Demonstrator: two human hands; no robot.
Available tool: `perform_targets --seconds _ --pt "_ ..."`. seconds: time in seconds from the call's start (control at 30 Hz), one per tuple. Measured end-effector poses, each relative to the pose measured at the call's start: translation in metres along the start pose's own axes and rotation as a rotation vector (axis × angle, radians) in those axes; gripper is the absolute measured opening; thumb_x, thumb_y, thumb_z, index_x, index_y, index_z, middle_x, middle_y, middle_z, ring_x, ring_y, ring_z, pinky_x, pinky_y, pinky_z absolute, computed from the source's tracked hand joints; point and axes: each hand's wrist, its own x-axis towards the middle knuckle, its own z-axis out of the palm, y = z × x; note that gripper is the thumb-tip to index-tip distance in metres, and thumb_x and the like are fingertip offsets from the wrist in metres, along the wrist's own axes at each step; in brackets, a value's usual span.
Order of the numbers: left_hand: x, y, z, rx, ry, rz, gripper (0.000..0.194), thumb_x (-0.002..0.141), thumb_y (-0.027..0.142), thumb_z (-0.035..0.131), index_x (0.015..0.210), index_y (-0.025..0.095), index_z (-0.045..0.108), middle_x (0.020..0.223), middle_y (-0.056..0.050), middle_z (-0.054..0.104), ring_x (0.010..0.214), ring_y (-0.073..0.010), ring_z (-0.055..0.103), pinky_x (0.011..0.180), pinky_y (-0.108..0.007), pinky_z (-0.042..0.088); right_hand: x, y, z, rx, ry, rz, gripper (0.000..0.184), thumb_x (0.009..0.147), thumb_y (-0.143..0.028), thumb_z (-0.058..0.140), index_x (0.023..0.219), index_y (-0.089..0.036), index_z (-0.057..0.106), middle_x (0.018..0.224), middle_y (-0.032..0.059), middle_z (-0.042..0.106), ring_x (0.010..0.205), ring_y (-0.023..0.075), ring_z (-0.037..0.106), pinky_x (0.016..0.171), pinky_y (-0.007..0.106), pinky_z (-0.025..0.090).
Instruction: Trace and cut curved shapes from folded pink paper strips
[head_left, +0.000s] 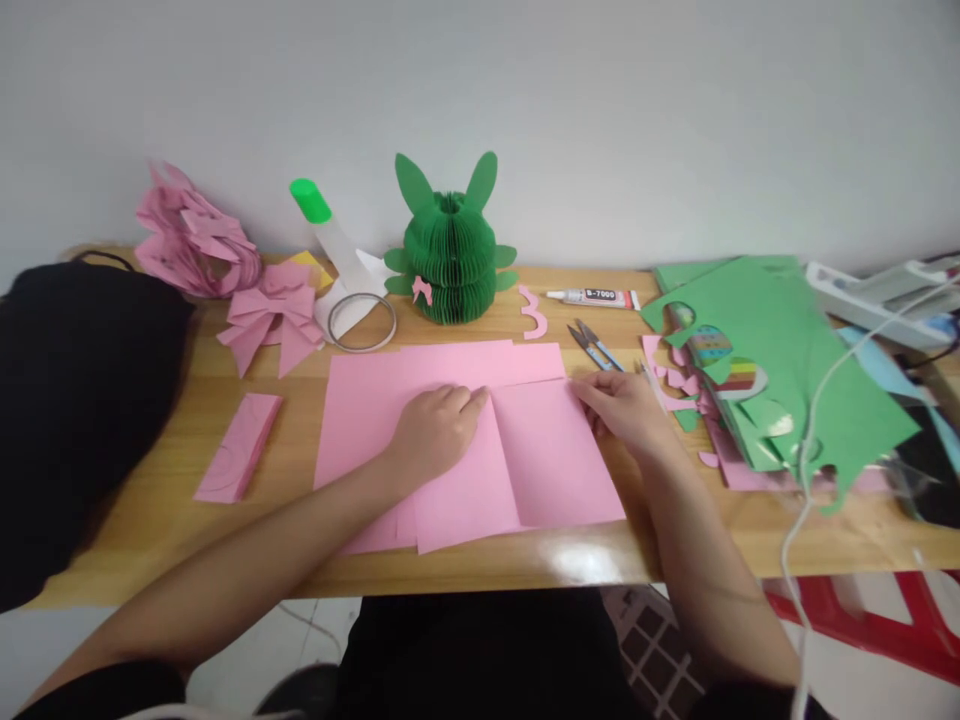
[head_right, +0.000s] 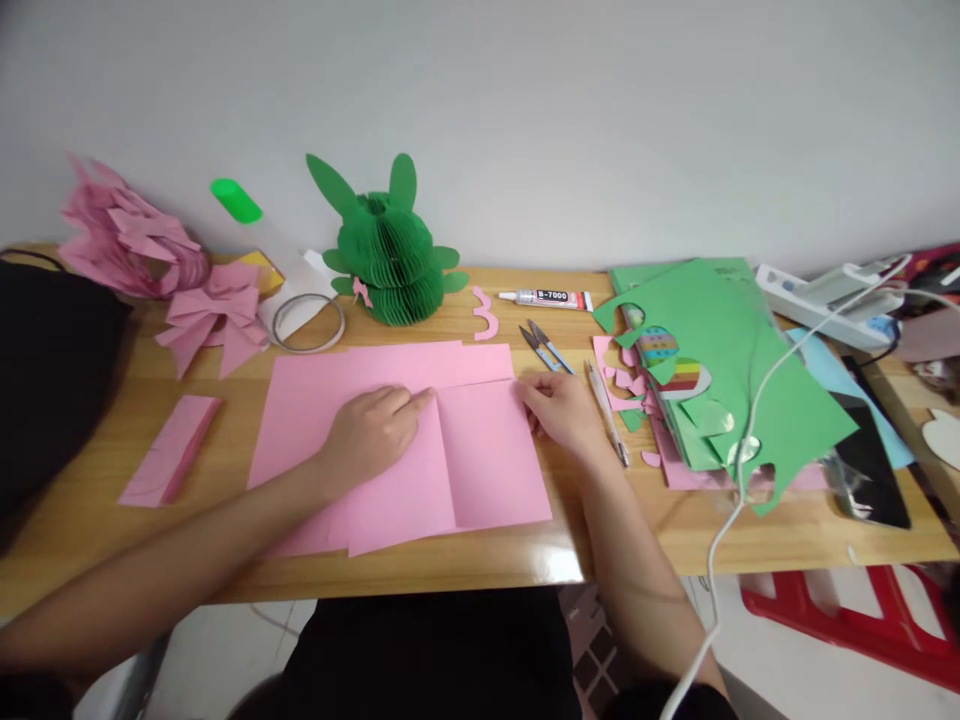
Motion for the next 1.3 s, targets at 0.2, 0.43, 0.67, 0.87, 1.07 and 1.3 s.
perform_targets --seconds 0.2,0.43,0.67,0.87,1.07,1.3 --pt "0.001 0.000 0.002 -0.017 0.006 -0.005 0.039 0.090 0.006 0.036 0.117 0.011 0.064 0.072 -0.007 0.061 0.074 -0.0188 0.060 0.065 -0.030 0.051 -0.015 -0.001 0.003 0.104 0.105 0.128 0.025 0.065 -0.040 0.069 0.063 -0.017 0.061 0.048 0.0012 0.059 0.038 0.0117 0.052 0.036 0.023 0.042" --pt "0.001 -0.001 0.003 -0.009 0.039 0.003 0.038 0.088 0.004 0.039 0.114 0.010 0.065 0.070 -0.006 0.061 0.072 -0.0190 0.061 0.063 -0.030 0.050 -0.005 -0.006 0.006 0.155 0.023 0.084 0.043 0.067 -0.058 0.065 0.056 -0.017 0.057 0.046 0.0000 0.053 0.037 0.0087 0.046 0.035 0.020 0.034" --pt "0.002 0.000 0.003 -0.018 0.041 -0.015 0.036 0.087 0.005 0.042 0.114 0.010 0.066 0.072 -0.006 0.063 0.073 -0.0191 0.062 0.065 -0.030 0.050 -0.004 0.001 0.006 -0.076 0.091 -0.001 0.036 0.066 -0.049 0.065 0.052 -0.017 0.055 0.042 -0.0040 0.043 0.039 0.0078 0.035 0.039 0.022 0.024" --pt "0.003 0.002 0.001 -0.038 0.006 -0.023 0.036 0.087 0.002 0.040 0.113 0.008 0.065 0.071 -0.007 0.061 0.074 -0.0208 0.063 0.064 -0.032 0.050 -0.026 0.001 0.016 -0.130 0.198 0.019 0.031 0.067 -0.043 0.059 0.053 -0.015 0.057 0.046 -0.0020 0.046 0.044 0.0088 0.036 0.041 0.023 0.024" --pt "0.004 0.004 -0.002 -0.029 -0.034 -0.030 0.035 0.090 0.003 0.038 0.113 0.008 0.064 0.073 -0.009 0.063 0.077 -0.0218 0.063 0.066 -0.033 0.051 -0.037 -0.003 0.026 -0.181 0.322 0.010 0.032 0.064 -0.044 0.056 0.048 -0.016 0.055 0.044 -0.0016 0.042 0.045 0.0090 0.034 0.042 0.024 0.020" --pt "0.006 0.004 -0.003 -0.008 -0.068 -0.021 0.036 0.090 0.003 0.038 0.116 0.007 0.063 0.077 -0.010 0.066 0.077 -0.0213 0.063 0.066 -0.033 0.050 -0.043 0.002 0.030 -0.030 0.342 0.025 0.032 0.062 -0.045 0.059 0.049 -0.016 0.053 0.044 -0.0031 0.040 0.043 0.0071 0.030 0.041 0.022 0.017"
